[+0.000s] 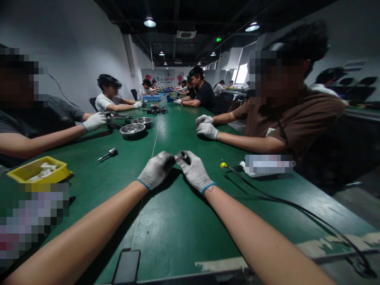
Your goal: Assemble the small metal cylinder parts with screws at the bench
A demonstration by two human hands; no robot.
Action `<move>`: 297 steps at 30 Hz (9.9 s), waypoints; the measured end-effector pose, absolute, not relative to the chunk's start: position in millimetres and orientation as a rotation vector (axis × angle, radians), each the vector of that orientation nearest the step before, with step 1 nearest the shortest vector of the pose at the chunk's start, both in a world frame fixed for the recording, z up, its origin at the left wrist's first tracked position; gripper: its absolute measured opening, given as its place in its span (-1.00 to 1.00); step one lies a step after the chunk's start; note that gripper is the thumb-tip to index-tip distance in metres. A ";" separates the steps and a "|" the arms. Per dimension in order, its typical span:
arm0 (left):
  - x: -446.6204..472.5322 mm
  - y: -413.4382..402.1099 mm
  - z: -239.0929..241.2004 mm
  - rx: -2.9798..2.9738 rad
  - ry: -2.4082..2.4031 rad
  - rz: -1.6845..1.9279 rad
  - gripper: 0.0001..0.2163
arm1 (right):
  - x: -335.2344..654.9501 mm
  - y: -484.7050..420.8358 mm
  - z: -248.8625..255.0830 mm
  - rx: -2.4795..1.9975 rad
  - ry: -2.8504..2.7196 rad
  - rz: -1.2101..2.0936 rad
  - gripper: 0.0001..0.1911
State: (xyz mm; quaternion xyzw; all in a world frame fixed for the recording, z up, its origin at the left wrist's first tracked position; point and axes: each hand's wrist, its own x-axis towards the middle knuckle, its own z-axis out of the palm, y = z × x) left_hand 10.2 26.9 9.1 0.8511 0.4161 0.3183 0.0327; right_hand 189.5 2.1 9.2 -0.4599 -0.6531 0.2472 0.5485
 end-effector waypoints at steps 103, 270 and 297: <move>-22.9 41.0 29.4 2.291 1.174 0.503 -0.78 | 194.4 3.8 14.2 -1.012 -1.294 1.094 -0.59; -15.1 33.1 12.0 2.257 1.352 0.942 -0.73 | 195.8 -0.1 9.3 -1.053 -1.792 0.680 -0.70; -18.5 32.4 16.7 2.377 1.127 0.703 -0.83 | 195.8 1.3 9.2 -1.049 -1.799 0.801 -0.84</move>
